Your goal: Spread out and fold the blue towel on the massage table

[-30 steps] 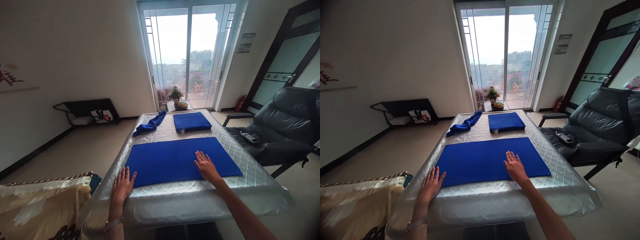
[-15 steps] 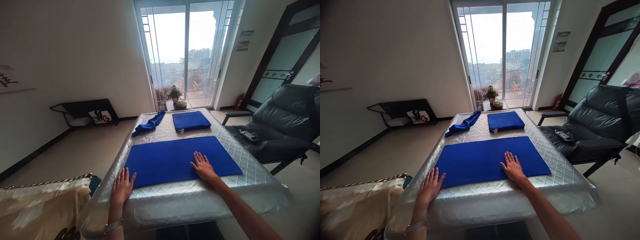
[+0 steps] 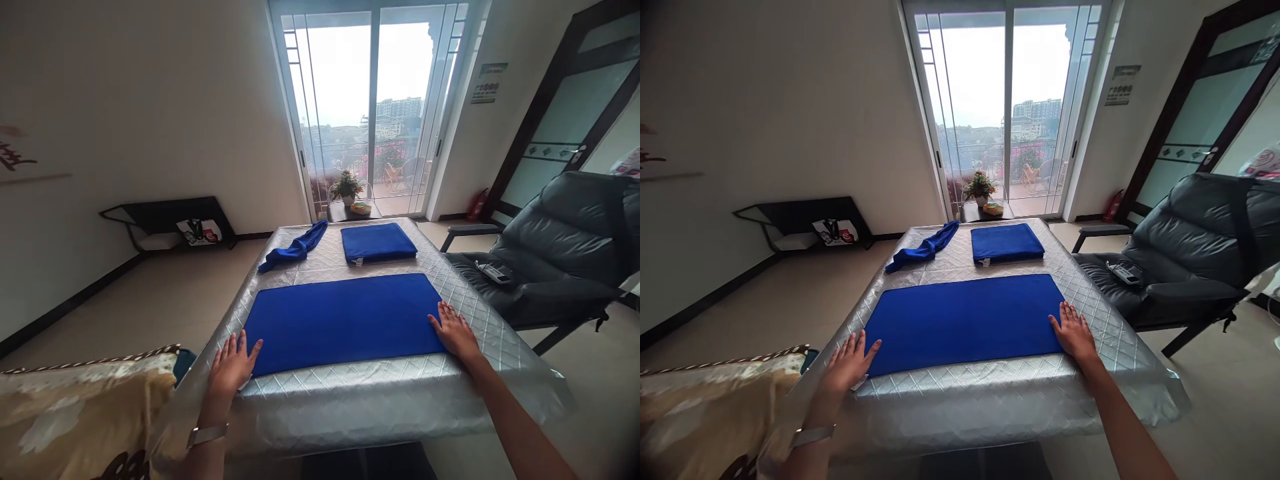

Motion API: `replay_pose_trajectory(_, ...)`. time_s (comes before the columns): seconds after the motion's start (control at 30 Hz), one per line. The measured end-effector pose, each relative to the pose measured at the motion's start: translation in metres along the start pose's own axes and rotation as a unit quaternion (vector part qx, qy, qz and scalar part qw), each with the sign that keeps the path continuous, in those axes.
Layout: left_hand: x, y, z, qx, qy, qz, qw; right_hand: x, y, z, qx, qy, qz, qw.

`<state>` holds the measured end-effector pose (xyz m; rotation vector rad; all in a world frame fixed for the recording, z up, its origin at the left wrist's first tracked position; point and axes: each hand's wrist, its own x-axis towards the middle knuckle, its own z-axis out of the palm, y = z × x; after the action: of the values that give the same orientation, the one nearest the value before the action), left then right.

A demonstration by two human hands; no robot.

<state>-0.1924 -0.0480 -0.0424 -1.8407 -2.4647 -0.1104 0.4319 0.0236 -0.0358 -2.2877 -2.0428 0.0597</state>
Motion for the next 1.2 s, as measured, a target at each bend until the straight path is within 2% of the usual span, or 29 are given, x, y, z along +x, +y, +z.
replay_pose_trajectory(0.07, 0.003, 0.032, -0.01, -0.015, -0.015, 0.009, 1.0, 0.0, -0.002, -0.001, 0.004, -0.001, 0.001, 1.0)
replay_pose_trajectory(0.1, 0.003, 0.054, -0.015, -0.025, -0.022, 0.036, 0.999, 0.0, -0.002, -0.001, 0.006, -0.001, 0.002, 1.0)
replay_pose_trajectory(0.23, -0.004, 0.156, -0.029, -0.064, -0.056, 0.195, 0.977, -0.001, -0.002, -0.003, 0.006, -0.003, 0.003, 1.0)
replay_pose_trajectory(0.3, -0.008, 0.2, -0.032, -0.078, -0.067, 0.256, 0.961, -0.001, -0.002, -0.004, 0.001, -0.006, 0.007, 1.0)
replay_pose_trajectory(0.37, -0.01, 0.23, -0.033, -0.086, -0.065, 0.295, 0.949, -0.001, -0.003, -0.004, -0.003, -0.01, 0.009, 1.0)
replay_pose_trajectory(0.47, -0.009, 0.249, -0.03, -0.089, -0.067, 0.308, 0.945, 0.0, -0.002, -0.004, -0.004, -0.012, 0.006, 1.0)
replay_pose_trajectory(0.57, -0.003, 0.239, -0.024, -0.082, -0.082, 0.276, 0.954, 0.0, -0.001, -0.003, -0.004, -0.009, 0.004, 1.0)
replay_pose_trajectory(0.67, 0.007, 0.208, -0.018, -0.064, -0.091, 0.232, 0.966, 0.0, -0.001, -0.003, -0.002, -0.007, 0.001, 1.0)
replay_pose_trajectory(0.77, 0.02, 0.161, -0.011, -0.041, -0.089, 0.18, 0.979, -0.001, -0.002, -0.004, -0.003, -0.015, 0.005, 1.0)
replay_pose_trajectory(0.93, 0.043, 0.067, -0.001, -0.013, -0.057, 0.064, 0.996, -0.001, -0.003, -0.005, -0.01, -0.02, 0.012, 1.0)
replay_pose_trajectory(1.03, 0.05, 0.026, 0.004, -0.013, -0.039, 0.002, 0.999, -0.001, -0.004, -0.004, -0.014, -0.015, 0.011, 1.0)
replay_pose_trajectory(1.1, 0.052, 0.013, 0.007, -0.023, -0.031, -0.014, 0.999, -0.001, -0.003, -0.004, -0.018, -0.014, 0.009, 1.0)
replay_pose_trajectory(1.2, 0.051, 0.011, 0.01, -0.037, -0.006, -0.012, 0.999, -0.001, 0.0, -0.006, -0.021, -0.019, 0.003, 1.0)
